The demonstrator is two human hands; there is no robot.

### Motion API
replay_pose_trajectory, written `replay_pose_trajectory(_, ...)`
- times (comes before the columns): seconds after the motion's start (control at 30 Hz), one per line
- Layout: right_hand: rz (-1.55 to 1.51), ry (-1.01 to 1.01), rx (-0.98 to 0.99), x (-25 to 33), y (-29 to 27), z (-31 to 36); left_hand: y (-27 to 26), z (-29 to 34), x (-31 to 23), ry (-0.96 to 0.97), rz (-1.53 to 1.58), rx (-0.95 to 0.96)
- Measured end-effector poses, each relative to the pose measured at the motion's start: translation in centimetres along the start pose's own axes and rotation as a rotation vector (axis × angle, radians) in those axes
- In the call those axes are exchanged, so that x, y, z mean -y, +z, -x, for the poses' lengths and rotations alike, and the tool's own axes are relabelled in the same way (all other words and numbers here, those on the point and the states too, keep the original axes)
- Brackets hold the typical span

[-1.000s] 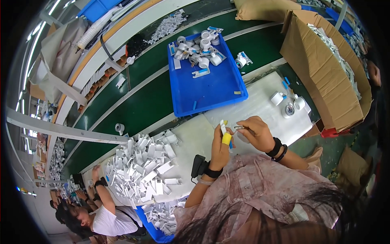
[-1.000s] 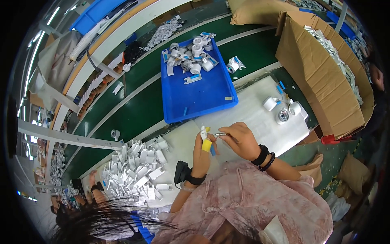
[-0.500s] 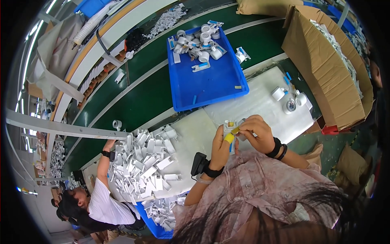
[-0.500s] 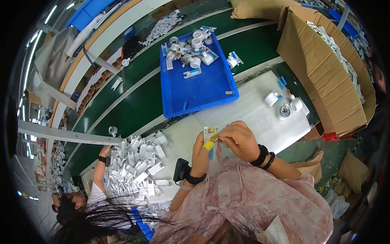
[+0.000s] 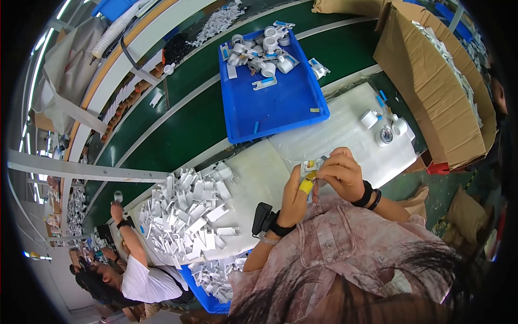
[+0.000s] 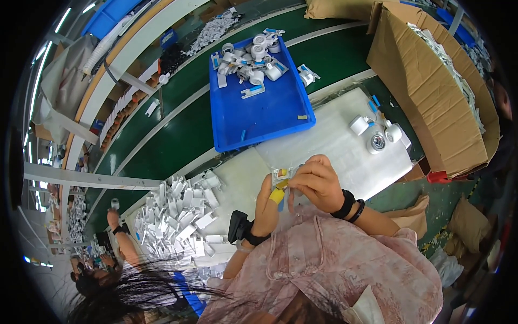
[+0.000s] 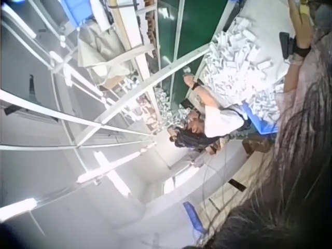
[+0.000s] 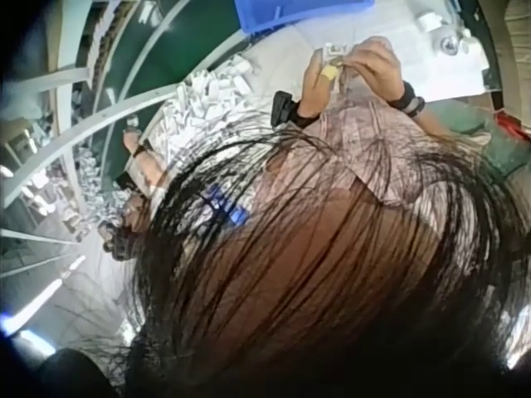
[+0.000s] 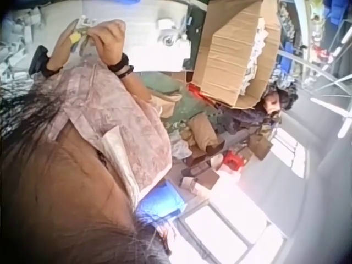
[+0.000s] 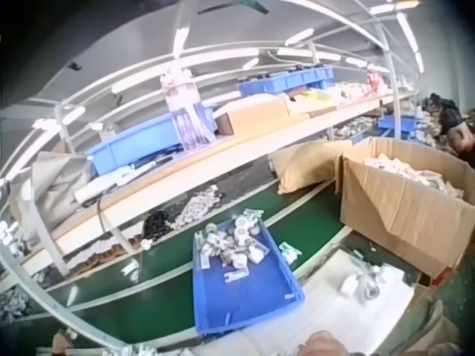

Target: The person picks up a white plastic housing and a small electronic component, fits the component into the housing, and then retrieves a white circular part from a blue tray. They fit the circular part onto the assembly and place the completed unit back into the blue tray.

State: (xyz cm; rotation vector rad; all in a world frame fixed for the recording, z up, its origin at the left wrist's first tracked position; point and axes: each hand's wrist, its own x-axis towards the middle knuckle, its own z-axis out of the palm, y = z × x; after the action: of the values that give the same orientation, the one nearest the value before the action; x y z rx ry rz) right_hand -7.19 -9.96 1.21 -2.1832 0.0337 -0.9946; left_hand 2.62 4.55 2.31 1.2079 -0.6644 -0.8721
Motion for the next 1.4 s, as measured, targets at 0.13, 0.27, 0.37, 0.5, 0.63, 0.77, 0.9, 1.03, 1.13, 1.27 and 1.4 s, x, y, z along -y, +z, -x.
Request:
replay_pose_trajectory(0.13, 0.008, -0.013, -0.003, -0.2, -0.1, 0.1, 0.0, 0.0, -0.1, 0.032, -0.029, 0.015)
replay_pose_trajectory(0.27, 0.025, -0.001, -0.038, -0.1, 0.2, 0.1, -0.1, 0.0, 0.9, 0.042, -0.092, 0.007)
replay_pose_trajectory(0.37, 0.034, 0.015, -0.031, -0.2, 0.3, 0.4, 0.0, 0.0, 1.0, 0.095, -0.140, -0.020)
replay_pose_trajectory(0.5, 0.029, 0.022, -0.017, 0.1, 0.3, 0.1, -0.2, 0.2, 1.1, 0.065, -0.034, 0.002)
replay_pose_trajectory(0.63, 0.025, 0.012, 0.014, 0.2, 0.2, 0.0, 0.3, 0.4, 2.4, 0.029, -0.028, -0.083)
replay_pose_trajectory(0.77, 0.030, 0.013, 0.031, 0.3, 0.0, -0.1, -0.1, 0.5, 2.6, 0.044, -0.079, -0.011)
replay_pose_trajectory(0.9, 0.032, 0.008, 0.024, 0.3, 0.0, -0.1, -0.2, 0.6, 3.0, 0.039, -0.104, -0.039)
replay_pose_trajectory(1.03, 0.036, 0.006, 0.038, 0.3, 0.0, -0.1, 0.1, 0.5, 2.7, 0.039, -0.135, -0.064)
replay_pose_trajectory(1.13, 0.043, 0.017, 0.037, 0.4, 0.0, 0.0, 0.0, 0.4, 2.7, 0.066, -0.173, -0.057)
replay_pose_trajectory(1.27, 0.062, 0.019, 0.034, 0.6, -0.1, -0.1, 0.2, 0.4, 2.6, 0.073, -0.182, -0.080)
replay_pose_trajectory(1.4, 0.086, 0.004, 0.047, 0.8, -0.1, -0.1, 0.0, 0.4, 2.6, 0.098, -0.277, -0.093)
